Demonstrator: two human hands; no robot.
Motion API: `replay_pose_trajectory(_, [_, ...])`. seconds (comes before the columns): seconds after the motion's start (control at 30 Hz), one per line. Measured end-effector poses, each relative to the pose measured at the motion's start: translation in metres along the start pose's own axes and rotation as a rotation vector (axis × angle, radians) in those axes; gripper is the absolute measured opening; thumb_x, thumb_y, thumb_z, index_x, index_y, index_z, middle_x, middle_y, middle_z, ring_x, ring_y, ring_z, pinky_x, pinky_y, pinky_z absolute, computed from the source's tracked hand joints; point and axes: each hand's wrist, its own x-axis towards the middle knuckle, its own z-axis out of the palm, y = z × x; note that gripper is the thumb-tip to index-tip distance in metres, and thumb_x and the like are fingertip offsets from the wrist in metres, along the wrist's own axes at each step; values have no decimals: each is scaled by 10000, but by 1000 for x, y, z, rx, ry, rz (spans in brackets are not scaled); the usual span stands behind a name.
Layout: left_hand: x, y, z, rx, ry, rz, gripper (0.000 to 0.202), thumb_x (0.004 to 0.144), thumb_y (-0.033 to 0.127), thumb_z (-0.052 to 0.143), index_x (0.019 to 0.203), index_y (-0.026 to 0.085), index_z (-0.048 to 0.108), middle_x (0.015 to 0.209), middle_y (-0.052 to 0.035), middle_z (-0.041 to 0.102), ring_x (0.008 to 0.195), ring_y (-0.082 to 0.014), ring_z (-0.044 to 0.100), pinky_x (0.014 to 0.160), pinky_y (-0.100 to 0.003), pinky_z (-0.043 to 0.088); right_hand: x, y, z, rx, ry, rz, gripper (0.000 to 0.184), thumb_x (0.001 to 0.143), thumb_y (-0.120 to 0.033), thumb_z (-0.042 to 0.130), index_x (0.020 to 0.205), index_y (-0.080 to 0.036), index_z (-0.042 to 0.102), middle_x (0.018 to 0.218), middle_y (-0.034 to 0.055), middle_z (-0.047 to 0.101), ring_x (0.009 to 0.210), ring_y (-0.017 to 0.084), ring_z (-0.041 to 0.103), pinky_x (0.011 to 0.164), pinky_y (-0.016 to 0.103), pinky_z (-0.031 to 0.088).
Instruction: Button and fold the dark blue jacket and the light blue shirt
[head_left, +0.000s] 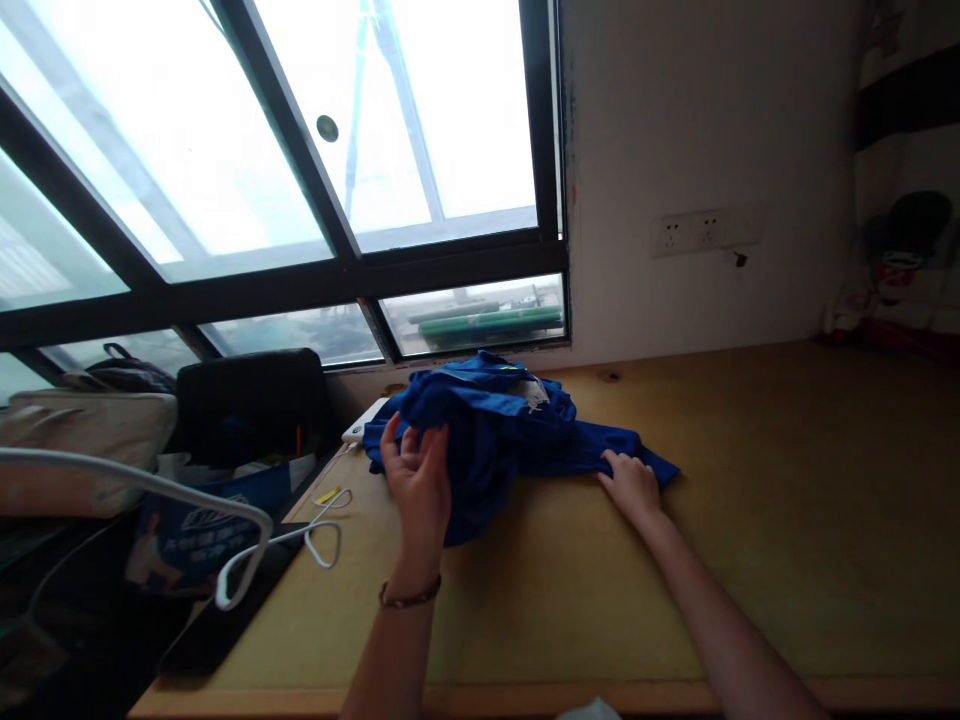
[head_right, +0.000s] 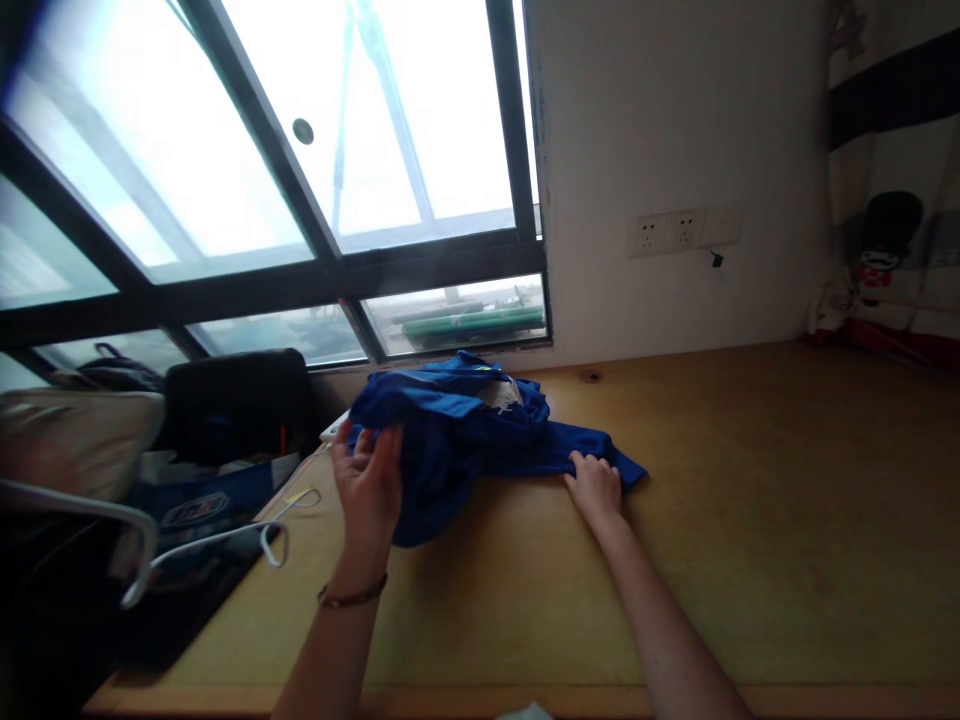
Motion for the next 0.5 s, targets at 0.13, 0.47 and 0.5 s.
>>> replay_pose_trajectory(0.13, [-37, -4, -15, 502, -248, 146, 874, 646, 306, 681, 1344, 326, 155, 1423, -98, 84, 1277, -308, 201, 989, -463, 277, 6, 5, -12, 285, 263, 165, 258, 814, -366, 399, 866, -196, 586, 819, 72, 623, 723, 200, 555, 622, 275, 358])
replay_pose_trajectory(0.47, [-79, -4, -26, 909, -917, 150, 274, 795, 264, 507, 1042, 191, 598, 1088, -107, 578, 996, -267, 532, 850, -393, 426, -27, 15, -85, 633, 823, 279, 346, 704, -378, 539, 959, -148, 576, 984, 117, 562, 973, 254, 481, 827, 395, 366])
replay_pose_trajectory(0.5, [-79, 16, -30, 789, -869, 161, 232, 819, 256, 470, 989, 191, 615, 991, -86, 613, 872, -208, 584, 767, -314, 468, -44, 12, -98, 695, 832, 229, 350, 724, -370, 531, 1005, -163, 562, 1021, 106, 547, 977, 239, 484, 822, 393, 380])
